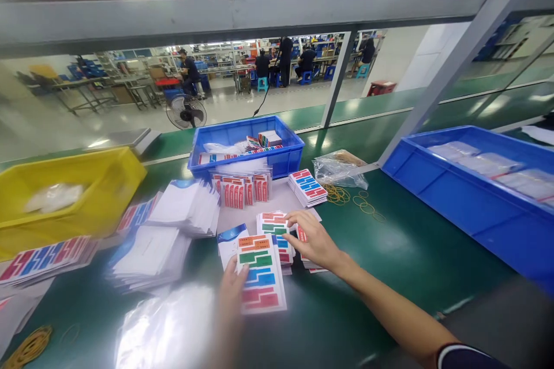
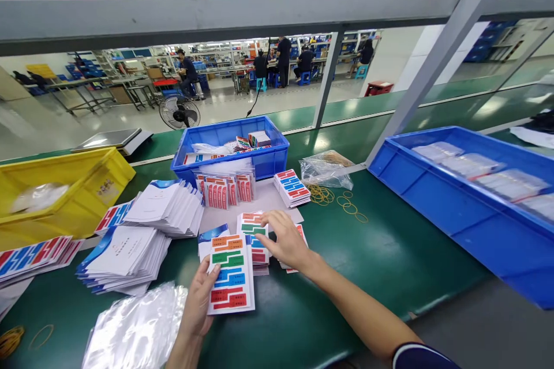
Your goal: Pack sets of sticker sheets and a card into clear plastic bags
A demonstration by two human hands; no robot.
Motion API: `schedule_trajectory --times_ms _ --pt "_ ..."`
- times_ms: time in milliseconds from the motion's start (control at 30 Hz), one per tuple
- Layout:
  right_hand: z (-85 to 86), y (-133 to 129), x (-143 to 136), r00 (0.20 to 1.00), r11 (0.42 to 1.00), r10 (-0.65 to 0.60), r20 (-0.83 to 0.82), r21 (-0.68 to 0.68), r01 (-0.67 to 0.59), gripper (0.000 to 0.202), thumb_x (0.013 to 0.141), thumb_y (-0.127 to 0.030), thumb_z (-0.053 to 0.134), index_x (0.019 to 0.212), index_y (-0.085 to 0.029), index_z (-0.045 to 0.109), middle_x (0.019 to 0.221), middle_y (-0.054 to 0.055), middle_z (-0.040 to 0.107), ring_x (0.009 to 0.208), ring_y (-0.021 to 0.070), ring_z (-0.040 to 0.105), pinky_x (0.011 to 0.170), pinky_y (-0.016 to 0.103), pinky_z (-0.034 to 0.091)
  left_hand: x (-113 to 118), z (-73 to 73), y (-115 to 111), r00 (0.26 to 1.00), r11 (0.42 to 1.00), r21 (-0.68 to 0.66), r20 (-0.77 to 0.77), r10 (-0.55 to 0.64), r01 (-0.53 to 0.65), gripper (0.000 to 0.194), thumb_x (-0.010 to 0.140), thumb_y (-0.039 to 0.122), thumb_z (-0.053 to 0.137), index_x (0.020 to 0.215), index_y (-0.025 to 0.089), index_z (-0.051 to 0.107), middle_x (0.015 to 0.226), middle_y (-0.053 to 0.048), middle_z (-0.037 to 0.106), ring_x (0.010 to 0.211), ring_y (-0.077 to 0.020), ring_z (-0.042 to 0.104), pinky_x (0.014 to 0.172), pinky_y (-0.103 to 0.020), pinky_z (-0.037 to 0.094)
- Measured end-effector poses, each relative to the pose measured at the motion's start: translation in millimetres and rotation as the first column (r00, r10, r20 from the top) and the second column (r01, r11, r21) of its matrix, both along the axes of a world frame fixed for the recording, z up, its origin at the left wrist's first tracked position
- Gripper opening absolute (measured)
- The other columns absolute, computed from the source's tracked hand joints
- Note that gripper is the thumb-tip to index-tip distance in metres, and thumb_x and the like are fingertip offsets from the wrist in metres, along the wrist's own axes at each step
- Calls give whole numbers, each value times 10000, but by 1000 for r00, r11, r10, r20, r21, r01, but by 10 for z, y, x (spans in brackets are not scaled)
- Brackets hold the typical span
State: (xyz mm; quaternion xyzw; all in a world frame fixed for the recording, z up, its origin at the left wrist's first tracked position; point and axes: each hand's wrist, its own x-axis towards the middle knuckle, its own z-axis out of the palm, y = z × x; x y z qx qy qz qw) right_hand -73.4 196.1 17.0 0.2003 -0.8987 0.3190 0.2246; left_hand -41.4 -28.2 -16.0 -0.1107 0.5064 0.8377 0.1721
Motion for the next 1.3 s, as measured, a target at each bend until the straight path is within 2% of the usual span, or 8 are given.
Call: schedule_trajectory --times_ms 167,300,500,667,833,1033,1133,1300 --pt "-125 594 120 980 958 -10 199 284 -48 432 785 -496 622 1017 -157 490 1321 119 414 1278 229 315 1043 378 303 -16 -10 -19 997 996 -47 19 77 -76 701 680 433 731 1262 168 445 1058 -134 615 827 -243 644 687 -322 536" --pt "-226 833 223 898 920 -62 435 373 -118 634 680 -653 631 1028 -137 509 1440 153 271 1380 283 129 1101 429 216 -7 -40 -2 997 996 -68 47 54 -51 686 681 419 733 1265 188 456 1054 -128 617 780 -235 648 644 -316 537" --pt "-277 844 250 878 926 -26 478 342 -158 625 628 -693 642 882 -156 449 1370 139 365 1362 272 197 1085 380 232 -24 -81 10 998 995 -84 31 48 -45 637 681 397 734 1230 184 493 1036 -112 624 780 -213 647 666 -294 533" --pt "-275 845 232 899 933 -11 437 328 -148 430 695 -473 664 816 -166 388 1220 112 481 1298 248 308 1026 354 283 -24 -91 23 998 993 -105 23 51 -48 613 683 396 733 1211 176 510 1018 -109 628 771 -205 649 718 -316 534" --pt "-268 852 225 897 918 -51 438 374 -130 384 715 -457 633 820 -161 412 1299 137 433 1305 243 299 1029 364 272 -8 -83 33 998 992 -119 43 35 -30 604 694 400 725 1211 175 507 1001 -118 629 760 -213 650 699 -328 539" --pt "-250 845 236 868 910 -111 484 401 -107 470 681 -545 647 844 -157 438 1447 141 257 1323 285 245 1022 399 280 -12 -54 37 999 994 -107 39 24 -20 616 684 402 732 1208 170 505 1021 -124 627 778 -216 651 707 -326 539" --pt "-270 832 229 871 908 -96 482 402 -122 525 657 -587 657 873 -159 442 1419 163 296 1335 286 224 1027 400 274 -7 -40 38 999 994 -107 51 15 -10 617 691 404 726 1217 171 501 1004 -122 630 755 -215 652 710 -342 541" --pt "-320 829 215 901 898 -88 425 425 -113 435 673 -441 663 921 -157 447 1328 144 396 1271 276 309 1040 392 253 -1 -47 33 996 995 -99 86 32 -24 608 694 380 731 1219 179 499 1003 -128 630 739 -221 651 672 -344 546"
